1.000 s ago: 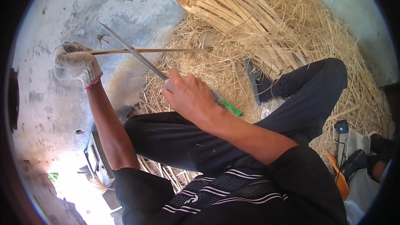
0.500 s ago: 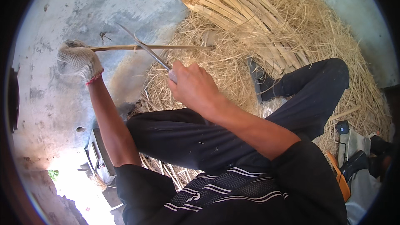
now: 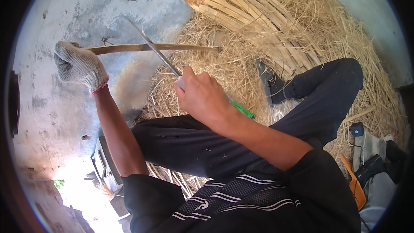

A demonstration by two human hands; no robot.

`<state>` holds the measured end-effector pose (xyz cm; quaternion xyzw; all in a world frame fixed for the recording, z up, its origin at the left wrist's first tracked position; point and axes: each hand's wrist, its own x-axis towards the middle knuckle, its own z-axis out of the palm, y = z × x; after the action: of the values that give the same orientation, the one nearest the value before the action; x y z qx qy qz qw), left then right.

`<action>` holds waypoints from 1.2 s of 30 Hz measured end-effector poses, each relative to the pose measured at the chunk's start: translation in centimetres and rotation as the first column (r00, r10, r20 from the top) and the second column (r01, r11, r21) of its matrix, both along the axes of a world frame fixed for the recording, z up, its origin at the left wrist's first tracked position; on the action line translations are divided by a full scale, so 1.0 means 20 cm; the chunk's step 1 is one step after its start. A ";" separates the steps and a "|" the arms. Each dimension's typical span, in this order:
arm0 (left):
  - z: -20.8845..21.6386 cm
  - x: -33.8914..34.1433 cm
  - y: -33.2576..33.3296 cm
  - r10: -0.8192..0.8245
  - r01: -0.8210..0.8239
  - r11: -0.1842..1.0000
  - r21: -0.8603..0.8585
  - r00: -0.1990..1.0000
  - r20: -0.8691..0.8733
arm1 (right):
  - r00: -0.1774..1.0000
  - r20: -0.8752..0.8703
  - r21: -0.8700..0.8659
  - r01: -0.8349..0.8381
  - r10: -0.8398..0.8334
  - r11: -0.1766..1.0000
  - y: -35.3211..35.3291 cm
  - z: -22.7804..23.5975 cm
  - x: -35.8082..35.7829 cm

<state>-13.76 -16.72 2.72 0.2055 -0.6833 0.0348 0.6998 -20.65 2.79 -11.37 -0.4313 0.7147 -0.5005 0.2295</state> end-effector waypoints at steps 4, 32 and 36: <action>-0.03 -0.02 0.01 -0.016 0.016 1.000 -0.018 1.000 0.026 | 0.999 -0.002 -0.034 -0.042 0.042 0.999 0.07 0.07 -0.06; -0.01 0.00 -0.11 -0.055 0.054 0.998 -0.022 0.998 -0.040 | 0.970 -0.232 0.187 -0.025 0.069 0.982 0.01 -0.38 -0.34; -0.02 0.03 -0.12 -0.099 0.099 0.995 0.018 0.995 -0.011 | 1.000 -0.014 -0.002 -0.001 0.001 1.000 0.05 -0.05 -0.18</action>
<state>-13.22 -19.11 2.37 0.1780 -0.6894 -0.0072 0.7021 -24.22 3.84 -12.31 -0.4355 0.7155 -0.4981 0.2243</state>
